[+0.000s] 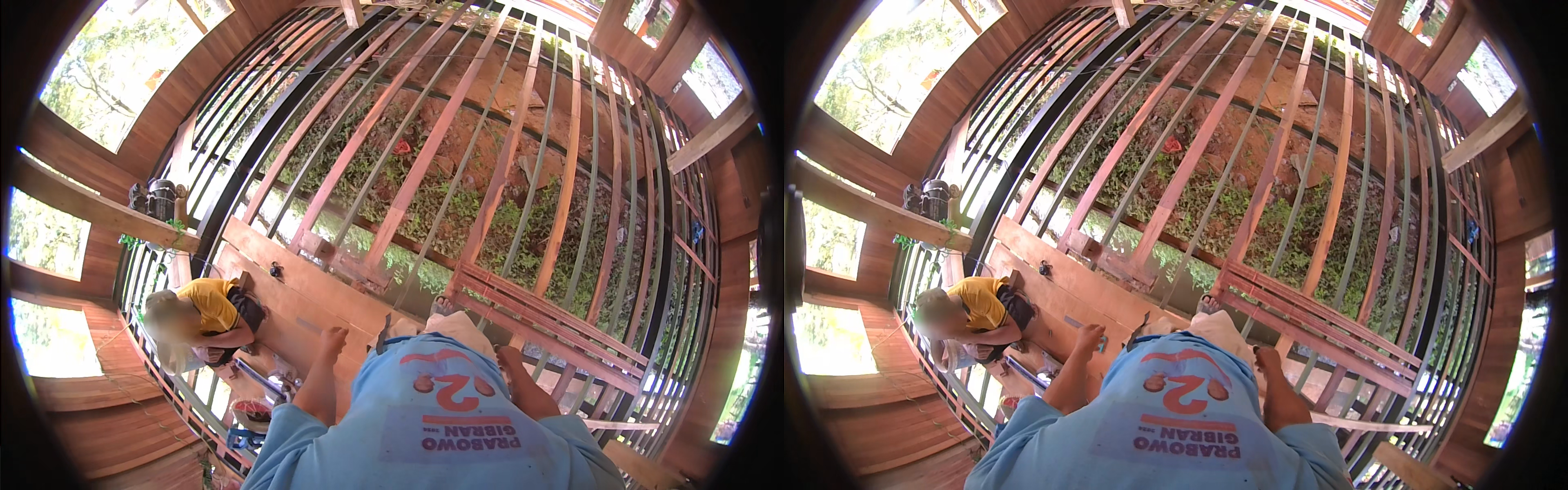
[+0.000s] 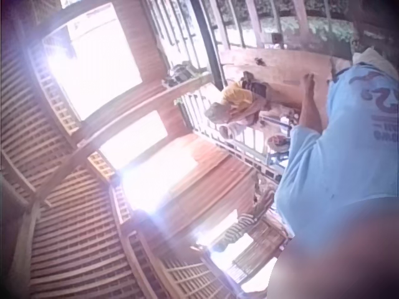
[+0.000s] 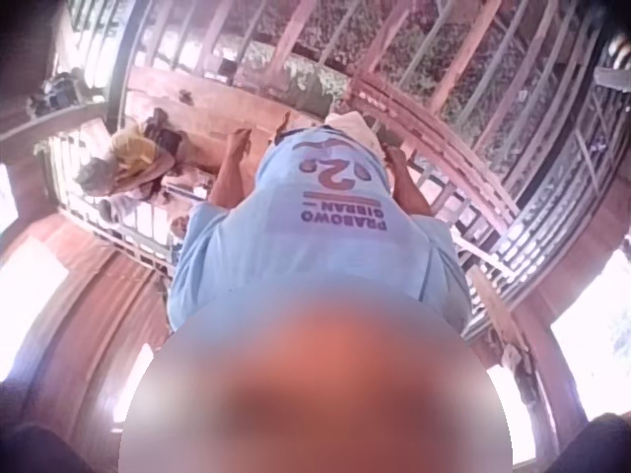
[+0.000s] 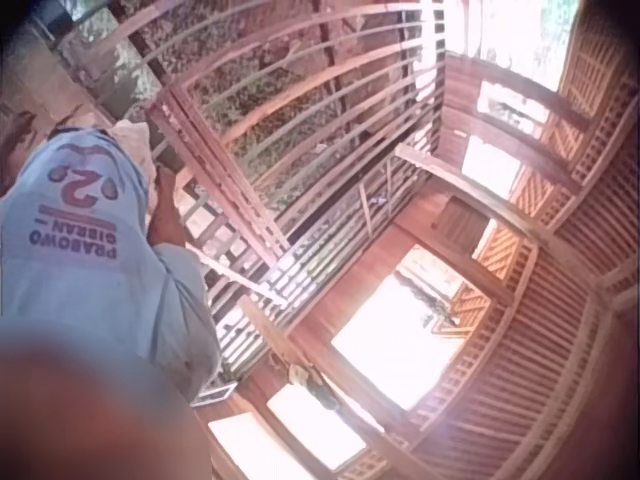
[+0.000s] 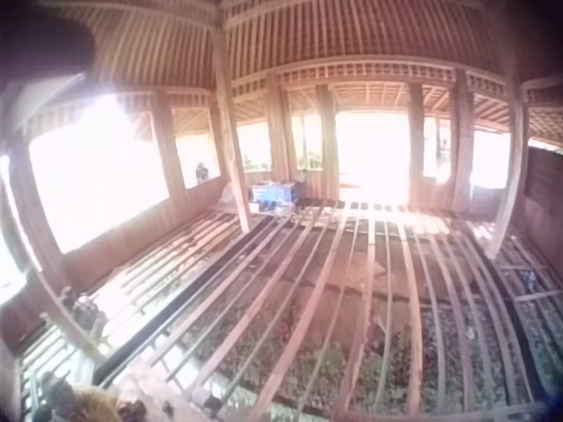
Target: The person installs wooden panels on a ceiling using a nail gun. They position each panel, align it with existing panels, and secure it with nails. The person moves around the structure to reach different sections of the ceiling.
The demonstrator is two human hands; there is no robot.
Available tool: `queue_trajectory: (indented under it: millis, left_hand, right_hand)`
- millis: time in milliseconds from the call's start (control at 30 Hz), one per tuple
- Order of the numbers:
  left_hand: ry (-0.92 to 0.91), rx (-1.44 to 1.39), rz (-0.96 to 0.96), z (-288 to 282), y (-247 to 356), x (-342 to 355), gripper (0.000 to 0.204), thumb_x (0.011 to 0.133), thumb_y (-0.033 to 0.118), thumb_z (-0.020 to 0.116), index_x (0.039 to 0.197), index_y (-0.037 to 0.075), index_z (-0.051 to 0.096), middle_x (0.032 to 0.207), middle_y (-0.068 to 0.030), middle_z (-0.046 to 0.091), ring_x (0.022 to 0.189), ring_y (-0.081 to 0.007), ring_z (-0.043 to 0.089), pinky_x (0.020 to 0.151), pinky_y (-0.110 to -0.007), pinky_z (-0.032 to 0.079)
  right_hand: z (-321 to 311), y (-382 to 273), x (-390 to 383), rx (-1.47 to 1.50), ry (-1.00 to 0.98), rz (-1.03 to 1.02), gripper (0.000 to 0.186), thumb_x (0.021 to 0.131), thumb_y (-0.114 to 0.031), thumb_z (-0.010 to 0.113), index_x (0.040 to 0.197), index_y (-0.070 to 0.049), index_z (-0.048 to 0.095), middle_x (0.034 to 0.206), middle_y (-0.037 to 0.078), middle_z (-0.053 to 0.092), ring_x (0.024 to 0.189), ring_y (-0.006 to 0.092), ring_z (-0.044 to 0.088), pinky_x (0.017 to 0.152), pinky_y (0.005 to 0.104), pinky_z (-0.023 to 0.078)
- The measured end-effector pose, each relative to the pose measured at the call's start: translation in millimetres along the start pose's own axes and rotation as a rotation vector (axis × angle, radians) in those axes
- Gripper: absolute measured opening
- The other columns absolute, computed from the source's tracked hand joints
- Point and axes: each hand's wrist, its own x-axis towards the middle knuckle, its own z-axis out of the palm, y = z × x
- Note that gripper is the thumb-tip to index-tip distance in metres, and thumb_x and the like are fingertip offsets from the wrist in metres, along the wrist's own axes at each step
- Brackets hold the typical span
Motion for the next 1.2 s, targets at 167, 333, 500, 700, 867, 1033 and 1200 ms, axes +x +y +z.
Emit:
queue_trajectory:
  millis: [167, 333, 500, 700, 867, 1033, 1200]
  left_hand:
    - [-0.007, -0.037, 0.03, 34, 48, 13, 0.046, 0.092, 0.031, 0.068, 0.125, 0.0, 0.065, 0.098, -0.0104, 0.07, 0.076, -0.0186, 0.066, 0.058, -0.033, 0.05]
    - [-0.071, -0.052, 0.113, 71, 94, 26, 0.047, 0.092, 0.028, 0.069, 0.125, -0.005, 0.064, 0.103, -0.0166, 0.07, 0.081, -0.0218, 0.067, 0.071, -0.033, 0.052]
    - [-0.099, 0.041, 0.11, 61, 124, 60, 0.047, 0.09, 0.028, 0.07, 0.123, -0.006, 0.065, 0.096, -0.0164, 0.071, 0.077, -0.0203, 0.067, 0.066, -0.033, 0.053]
    - [-0.153, 0.168, 0.001, 35, 167, 137, 0.043, 0.091, 0.031, 0.07, 0.122, 0.001, 0.067, 0.097, -0.009, 0.07, 0.077, -0.0168, 0.066, 0.055, -0.03, 0.049]
    - [-0.176, 0.076, 0.009, 18, 236, 228, 0.041, 0.089, 0.031, 0.071, 0.119, 0.003, 0.068, 0.096, -0.0081, 0.069, 0.076, -0.0164, 0.065, 0.055, -0.031, 0.048]
    - [-0.102, 0.027, 0.157, -31, 352, 314, 0.037, 0.092, 0.025, 0.069, 0.12, 0.002, 0.067, 0.094, -0.0076, 0.07, 0.076, -0.0159, 0.068, 0.061, -0.031, 0.053]
    - [-0.046, 0.185, 0.454, -100, 489, 407, 0.034, 0.094, 0.024, 0.068, 0.12, 0.002, 0.067, 0.093, -0.0055, 0.07, 0.076, -0.0147, 0.067, 0.06, -0.028, 0.05]
  right_hand:
    - [-86, -1, 43, 0.868, 0.207, 0.3, 0.022, 0.088, -0.016, 0.055, 0.094, -0.002, 0.071, 0.077, 0.015, 0.069, 0.065, 0.0263, 0.067, 0.057, 0.0403, 0.052]
    - [-159, -36, 84, 1.006, 0.303, 0.276, 0.025, 0.091, -0.018, 0.056, 0.101, -0.002, 0.071, 0.075, 0.01, 0.065, 0.063, 0.0206, 0.063, 0.054, 0.0371, 0.047]
    - [-175, -64, 121, 0.961, 0.242, 0.243, 0.027, 0.093, -0.02, 0.059, 0.106, 0.0, 0.069, 0.083, 0.01, 0.067, 0.071, 0.0181, 0.065, 0.057, 0.0342, 0.051]
    - [-184, -103, 140, 1.144, 0.191, 0.293, 0.026, 0.093, -0.023, 0.057, 0.107, -0.004, 0.069, 0.079, 0.007, 0.066, 0.062, 0.0148, 0.06, 0.052, 0.0298, 0.045]
    - [-222, -149, 200, 1.161, 0.102, 0.493, 0.028, 0.093, -0.024, 0.057, 0.11, -0.004, 0.068, 0.08, 0.007, 0.066, 0.062, 0.0158, 0.062, 0.051, 0.031, 0.045]
    - [-289, -211, 295, 1.138, 0.204, 0.462, 0.031, 0.094, -0.022, 0.056, 0.114, -0.003, 0.07, 0.08, 0.007, 0.067, 0.059, 0.018, 0.062, 0.052, 0.033, 0.048]
    - [-408, -287, 379, 1.24, 0.373, 0.246, 0.032, 0.094, -0.019, 0.056, 0.119, -0.003, 0.069, 0.081, 0.006, 0.068, 0.064, 0.0166, 0.063, 0.057, 0.0325, 0.049]
